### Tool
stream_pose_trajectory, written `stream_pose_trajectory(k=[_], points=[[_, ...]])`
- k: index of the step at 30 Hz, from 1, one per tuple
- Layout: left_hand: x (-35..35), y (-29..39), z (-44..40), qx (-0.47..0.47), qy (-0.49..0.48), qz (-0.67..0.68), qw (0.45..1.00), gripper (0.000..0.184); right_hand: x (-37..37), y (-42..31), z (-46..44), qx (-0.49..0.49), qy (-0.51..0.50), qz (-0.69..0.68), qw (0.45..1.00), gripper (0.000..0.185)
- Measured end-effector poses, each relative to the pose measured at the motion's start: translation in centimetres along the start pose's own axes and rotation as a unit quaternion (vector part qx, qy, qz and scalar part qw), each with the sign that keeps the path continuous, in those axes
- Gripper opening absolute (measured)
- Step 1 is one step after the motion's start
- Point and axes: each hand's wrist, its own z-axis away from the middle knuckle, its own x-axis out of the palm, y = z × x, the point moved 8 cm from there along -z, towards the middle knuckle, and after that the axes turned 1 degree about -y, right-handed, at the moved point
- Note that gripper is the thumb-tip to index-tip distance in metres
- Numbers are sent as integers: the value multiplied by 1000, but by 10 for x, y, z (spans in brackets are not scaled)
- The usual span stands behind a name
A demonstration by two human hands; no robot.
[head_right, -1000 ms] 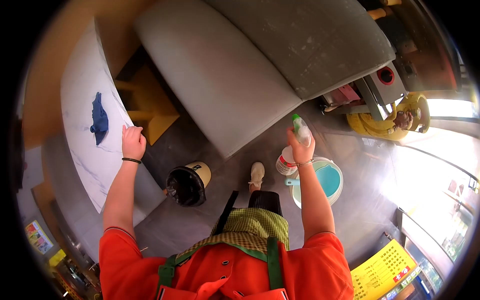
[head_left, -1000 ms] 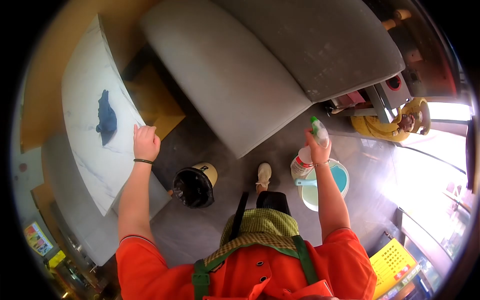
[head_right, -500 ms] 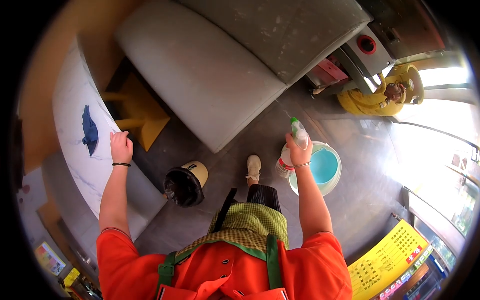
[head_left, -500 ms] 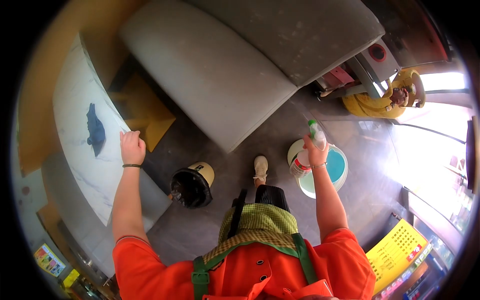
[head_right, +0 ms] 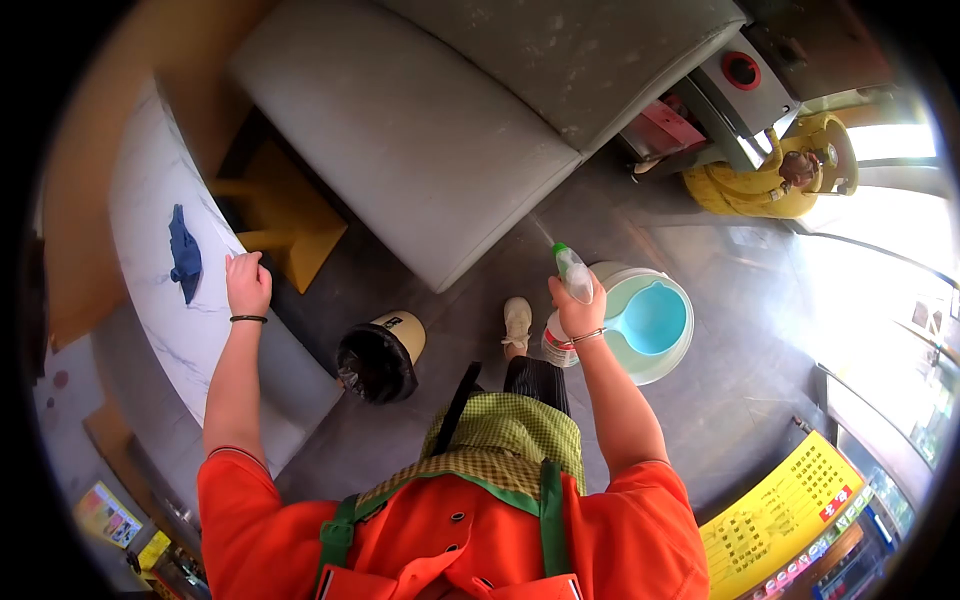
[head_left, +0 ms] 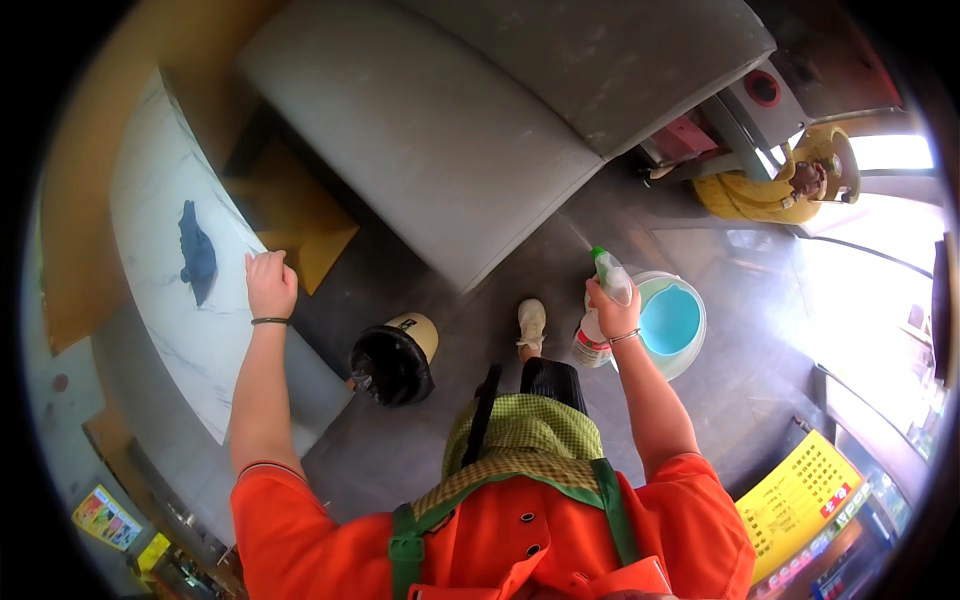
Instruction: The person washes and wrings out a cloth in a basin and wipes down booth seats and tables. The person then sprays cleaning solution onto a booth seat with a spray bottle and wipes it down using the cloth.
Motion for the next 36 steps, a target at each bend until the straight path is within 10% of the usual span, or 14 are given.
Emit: stream_pose_trajectory(k=[9, 16, 18, 21, 24, 29, 36], points=[[-4, 0, 0, -11, 15, 17, 1000, 18, 36, -5, 3, 52, -17, -15, 998, 18], [-41, 115, 7, 167, 25, 194, 966, 38, 86, -44, 31, -120, -55, 18, 991, 41], [-13, 186, 33, 96, -146, 405, 897, 58, 102, -72, 57, -172, -38, 93, 980, 43], [15, 265, 74, -121, -240, 783, 561, 71, 138, -102, 96, -325, -55, 116, 937, 49], [7, 252, 73, -160, -119, 797, 570, 66, 152, -116, 124, -330, -159, 111, 924, 64], [-25, 237, 80, -172, -182, 792, 557, 54, 150, -137, 168, -275, -242, 43, 929, 74], [-56, 229, 107, -208, -9, 750, 628, 50, 109, -150, 210, -334, -159, 141, 918, 76]])
